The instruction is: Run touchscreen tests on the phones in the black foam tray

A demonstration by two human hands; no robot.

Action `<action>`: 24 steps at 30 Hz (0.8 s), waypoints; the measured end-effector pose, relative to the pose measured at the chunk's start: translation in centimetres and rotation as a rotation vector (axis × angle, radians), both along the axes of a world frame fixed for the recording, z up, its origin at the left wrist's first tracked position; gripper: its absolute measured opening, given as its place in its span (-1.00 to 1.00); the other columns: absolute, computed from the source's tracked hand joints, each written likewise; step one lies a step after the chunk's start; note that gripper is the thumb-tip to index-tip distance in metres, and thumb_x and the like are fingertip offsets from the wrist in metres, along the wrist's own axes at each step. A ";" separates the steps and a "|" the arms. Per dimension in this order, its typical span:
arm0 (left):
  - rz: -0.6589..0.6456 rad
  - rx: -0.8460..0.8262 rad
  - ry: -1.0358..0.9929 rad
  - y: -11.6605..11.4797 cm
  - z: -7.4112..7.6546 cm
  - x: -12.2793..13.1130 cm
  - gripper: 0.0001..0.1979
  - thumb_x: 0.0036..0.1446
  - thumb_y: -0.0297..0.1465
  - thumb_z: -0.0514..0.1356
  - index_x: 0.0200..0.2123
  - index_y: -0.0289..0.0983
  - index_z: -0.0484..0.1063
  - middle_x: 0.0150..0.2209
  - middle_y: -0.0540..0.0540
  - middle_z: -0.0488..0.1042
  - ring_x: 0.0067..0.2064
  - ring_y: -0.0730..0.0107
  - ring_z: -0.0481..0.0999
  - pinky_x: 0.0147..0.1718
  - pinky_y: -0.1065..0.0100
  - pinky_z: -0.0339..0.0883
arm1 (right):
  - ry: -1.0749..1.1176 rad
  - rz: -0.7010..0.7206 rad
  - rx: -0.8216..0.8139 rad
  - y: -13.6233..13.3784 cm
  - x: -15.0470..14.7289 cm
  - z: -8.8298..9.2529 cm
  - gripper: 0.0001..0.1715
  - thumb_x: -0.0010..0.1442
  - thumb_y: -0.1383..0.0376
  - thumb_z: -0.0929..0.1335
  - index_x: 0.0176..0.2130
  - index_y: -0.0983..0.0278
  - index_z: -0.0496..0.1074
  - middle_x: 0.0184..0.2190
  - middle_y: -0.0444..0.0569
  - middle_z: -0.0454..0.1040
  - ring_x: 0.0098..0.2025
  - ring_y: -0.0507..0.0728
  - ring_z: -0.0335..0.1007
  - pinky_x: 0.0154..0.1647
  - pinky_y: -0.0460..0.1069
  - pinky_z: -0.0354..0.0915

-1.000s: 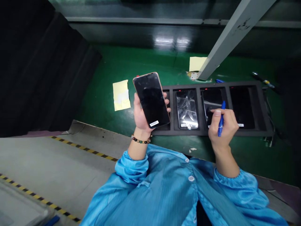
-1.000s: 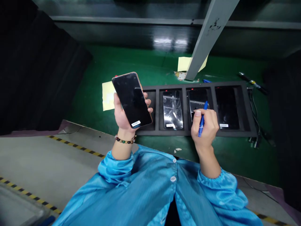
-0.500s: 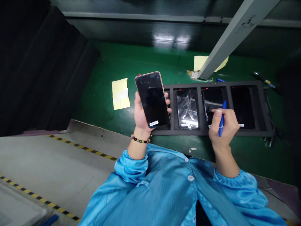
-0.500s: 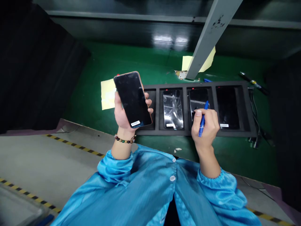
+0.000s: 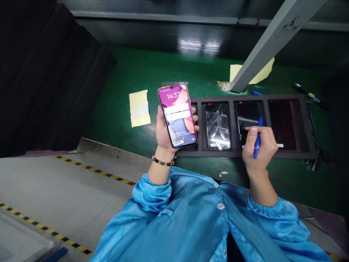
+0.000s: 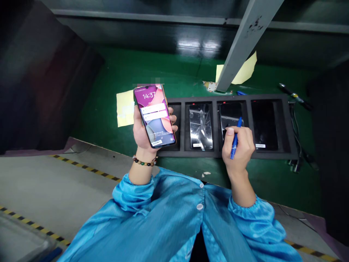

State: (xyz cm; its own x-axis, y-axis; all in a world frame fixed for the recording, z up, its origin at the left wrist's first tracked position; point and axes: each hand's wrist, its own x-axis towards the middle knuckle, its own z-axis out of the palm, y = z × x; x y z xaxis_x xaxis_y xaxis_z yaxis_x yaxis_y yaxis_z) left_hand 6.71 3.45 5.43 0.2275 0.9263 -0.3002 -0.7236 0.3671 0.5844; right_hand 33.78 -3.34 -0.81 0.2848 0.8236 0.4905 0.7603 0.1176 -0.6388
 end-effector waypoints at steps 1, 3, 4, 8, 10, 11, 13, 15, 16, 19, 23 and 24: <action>-0.004 -0.002 0.010 0.0 -0.1 0.0 -0.18 0.41 0.29 -0.15 0.15 -0.21 0.55 0.10 -0.31 0.63 -0.04 0.05 0.68 -0.17 0.12 0.64 | 0.004 0.002 -0.003 0.0 0.0 0.0 -0.68 0.55 0.14 0.27 -0.16 0.20 0.52 -0.20 0.07 0.58 -0.08 0.30 0.52 0.03 0.21 0.40; -0.006 -0.017 0.030 0.1 -0.2 0.0 -0.18 0.41 0.29 -0.14 0.16 -0.20 0.55 0.12 -0.31 0.62 -0.01 0.03 0.69 -0.14 0.10 0.64 | 0.003 0.000 -0.012 0.0 0.0 0.1 -0.67 0.56 0.12 0.26 -0.16 0.20 0.52 -0.20 0.08 0.58 -0.08 0.31 0.52 0.03 0.22 0.40; -0.005 -0.025 0.035 0.1 -0.2 0.0 -0.18 0.41 0.29 -0.13 0.17 -0.20 0.55 0.13 -0.31 0.62 0.01 0.02 0.69 -0.13 0.09 0.64 | 0.001 -0.002 -0.017 0.0 -0.1 0.1 -0.66 0.56 0.11 0.26 -0.16 0.19 0.52 -0.20 0.08 0.58 -0.08 0.31 0.51 0.03 0.23 0.40; -0.012 -0.046 0.016 0.2 -0.5 0.0 -0.19 0.42 0.27 -0.12 0.18 -0.23 0.56 0.13 -0.33 0.64 0.01 0.01 0.70 -0.12 0.07 0.65 | 0.006 -0.006 -0.029 -0.1 -0.1 0.1 -0.64 0.57 0.09 0.25 -0.16 0.19 0.51 -0.20 0.09 0.58 -0.08 0.30 0.51 0.05 0.24 0.39; -0.014 -0.052 0.011 0.2 -0.5 0.1 -0.19 0.43 0.26 -0.11 0.19 -0.24 0.56 0.12 -0.33 0.65 0.00 0.02 0.71 -0.13 0.09 0.66 | 0.013 -0.005 -0.028 -0.1 -0.1 0.0 -0.64 0.56 0.09 0.24 -0.17 0.19 0.51 -0.20 0.09 0.58 -0.08 0.30 0.50 0.05 0.24 0.39; -0.014 -0.053 0.010 0.2 -0.5 0.1 -0.19 0.43 0.26 -0.11 0.19 -0.25 0.56 0.10 -0.33 0.66 -0.01 0.03 0.71 -0.15 0.10 0.66 | 0.015 -0.005 -0.028 0.0 -0.1 0.0 -0.63 0.56 0.09 0.24 -0.17 0.19 0.51 -0.20 0.09 0.58 -0.08 0.30 0.50 0.05 0.24 0.39; -0.010 -0.056 0.007 0.2 -0.6 0.2 -0.17 0.43 0.26 -0.12 0.19 -0.27 0.56 0.07 -0.33 0.67 -0.05 0.04 0.72 -0.17 0.11 0.66 | 0.016 -0.004 -0.027 0.0 -0.1 0.1 -0.63 0.57 0.10 0.24 -0.17 0.19 0.51 -0.21 0.09 0.58 -0.08 0.30 0.50 0.05 0.23 0.39; -0.012 -0.061 0.010 0.3 -0.6 0.3 -0.17 0.44 0.26 -0.12 0.18 -0.29 0.57 0.03 -0.33 0.69 -0.10 0.08 0.73 -0.19 0.14 0.66 | 0.017 0.005 -0.020 0.0 -0.1 0.2 -0.63 0.58 0.11 0.23 -0.17 0.19 0.51 -0.21 0.08 0.58 -0.09 0.28 0.51 0.04 0.21 0.39; -0.015 -0.064 0.015 0.3 -0.6 0.3 -0.18 0.45 0.24 -0.12 0.16 -0.30 0.58 0.01 -0.32 0.69 -0.12 0.10 0.73 -0.20 0.16 0.65 | 0.019 0.014 -0.013 0.0 -0.2 0.2 -0.62 0.58 0.12 0.22 -0.17 0.20 0.52 -0.21 0.07 0.59 -0.09 0.27 0.51 0.03 0.20 0.40; -0.019 -0.081 0.033 0.4 -0.6 0.4 -0.22 0.49 0.19 -0.12 0.10 -0.32 0.60 -0.04 -0.30 0.70 -0.19 0.16 0.73 -0.23 0.19 0.66 | 0.042 0.030 0.019 0.0 -0.3 0.3 -0.56 0.60 0.12 0.18 -0.15 0.21 0.54 -0.20 0.08 0.61 -0.10 0.26 0.53 0.01 0.20 0.42; -0.014 -0.111 0.062 0.4 -0.6 0.3 -0.26 0.50 0.16 -0.10 0.09 -0.31 0.60 -0.07 -0.29 0.71 -0.20 0.18 0.74 -0.23 0.19 0.68 | 0.186 0.014 0.073 -0.2 0.2 0.2 -0.47 0.61 0.05 0.14 -0.08 0.21 0.57 -0.15 0.09 0.64 -0.08 0.27 0.60 0.01 0.22 0.48; -0.011 -0.111 0.069 0.3 -0.6 0.2 -0.27 0.51 0.15 -0.10 0.10 -0.30 0.60 -0.07 -0.28 0.71 -0.20 0.18 0.74 -0.22 0.19 0.68 | 0.228 0.001 0.089 -0.3 0.6 0.2 -0.45 0.62 0.03 0.13 -0.06 0.21 0.57 -0.13 0.10 0.65 -0.07 0.27 0.61 0.01 0.23 0.49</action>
State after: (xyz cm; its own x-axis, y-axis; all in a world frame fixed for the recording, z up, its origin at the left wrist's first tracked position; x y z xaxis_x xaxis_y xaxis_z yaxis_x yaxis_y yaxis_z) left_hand 6.89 3.79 4.80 0.2124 0.8840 -0.4164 -0.6790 0.4400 0.5877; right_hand 34.43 -3.63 -0.57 0.3958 0.7806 0.4838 0.5971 0.1815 -0.7813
